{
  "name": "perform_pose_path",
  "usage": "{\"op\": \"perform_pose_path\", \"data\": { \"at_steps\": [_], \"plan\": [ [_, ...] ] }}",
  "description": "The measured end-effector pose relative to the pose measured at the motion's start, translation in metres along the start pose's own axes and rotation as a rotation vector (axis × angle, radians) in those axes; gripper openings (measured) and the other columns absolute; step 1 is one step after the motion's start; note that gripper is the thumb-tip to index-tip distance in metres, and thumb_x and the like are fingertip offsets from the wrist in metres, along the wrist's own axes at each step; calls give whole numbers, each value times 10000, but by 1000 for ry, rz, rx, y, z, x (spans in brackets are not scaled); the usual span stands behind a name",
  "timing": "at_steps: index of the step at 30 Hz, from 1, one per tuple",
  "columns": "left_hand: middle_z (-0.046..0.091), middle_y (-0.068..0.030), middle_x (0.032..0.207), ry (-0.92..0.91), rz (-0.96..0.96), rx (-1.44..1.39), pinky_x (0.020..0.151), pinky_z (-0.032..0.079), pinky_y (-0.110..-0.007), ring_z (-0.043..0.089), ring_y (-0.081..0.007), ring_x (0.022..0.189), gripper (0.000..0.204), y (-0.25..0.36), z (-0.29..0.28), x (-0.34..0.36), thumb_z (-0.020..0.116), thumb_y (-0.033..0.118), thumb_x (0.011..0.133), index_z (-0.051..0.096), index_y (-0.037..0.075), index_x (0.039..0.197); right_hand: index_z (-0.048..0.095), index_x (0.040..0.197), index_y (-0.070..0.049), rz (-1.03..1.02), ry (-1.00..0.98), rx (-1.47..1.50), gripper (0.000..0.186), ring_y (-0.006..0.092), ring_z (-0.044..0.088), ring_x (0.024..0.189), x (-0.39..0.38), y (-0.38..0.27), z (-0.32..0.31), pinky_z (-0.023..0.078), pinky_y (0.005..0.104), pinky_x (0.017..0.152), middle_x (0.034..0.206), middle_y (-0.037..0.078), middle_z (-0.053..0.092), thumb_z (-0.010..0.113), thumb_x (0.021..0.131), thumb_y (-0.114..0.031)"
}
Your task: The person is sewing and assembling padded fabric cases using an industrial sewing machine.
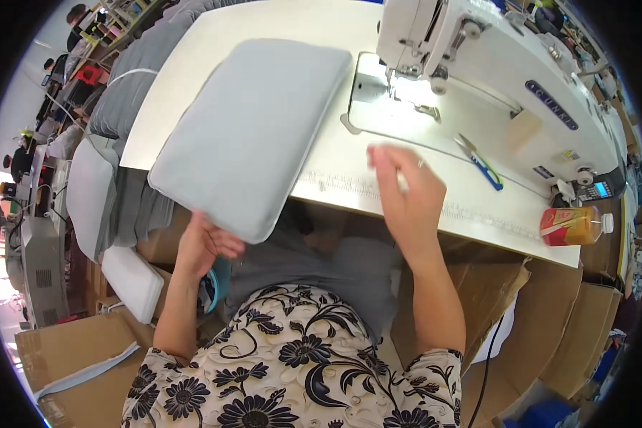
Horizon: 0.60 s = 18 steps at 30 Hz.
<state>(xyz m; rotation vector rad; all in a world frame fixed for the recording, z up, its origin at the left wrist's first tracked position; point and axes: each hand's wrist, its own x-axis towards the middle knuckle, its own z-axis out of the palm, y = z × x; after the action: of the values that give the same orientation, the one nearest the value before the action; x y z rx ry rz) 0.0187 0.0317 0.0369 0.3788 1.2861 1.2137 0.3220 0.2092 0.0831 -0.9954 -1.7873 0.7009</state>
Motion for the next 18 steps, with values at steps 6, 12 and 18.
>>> {"op": "perform_pose_path", "data": {
  "at_steps": [6,12,18],
  "plan": [
    [706,-89,714,-252,661,797,532,511,-240,655,-157,537,120,3,48,-34,742,44,840,750,-26,938,705,1014,-17,-284,-46,-570,133,293,689,862,-20,27,-42,550,381,754,965,147,710,667,900,-74],
    [679,-71,1111,-209,1385,1507,876,518,-386,648,-239,1033,362,33,95,9,827,152,729,712,38,1053,673,1146,-13,-36,-145,-1028,256,359,645,1063,4,103,-113,514,429,908,1173,183,676,570,946,-136],
    [620,-71,1304,-167,1234,1670,1092,405,-495,551,-276,1271,545,22,85,30,842,177,702,658,60,1201,648,1221,-28,6,-215,-939,321,385,628,1039,22,112,-125,490,435,912,1150,223,659,551,927,-111]
  ]
}}
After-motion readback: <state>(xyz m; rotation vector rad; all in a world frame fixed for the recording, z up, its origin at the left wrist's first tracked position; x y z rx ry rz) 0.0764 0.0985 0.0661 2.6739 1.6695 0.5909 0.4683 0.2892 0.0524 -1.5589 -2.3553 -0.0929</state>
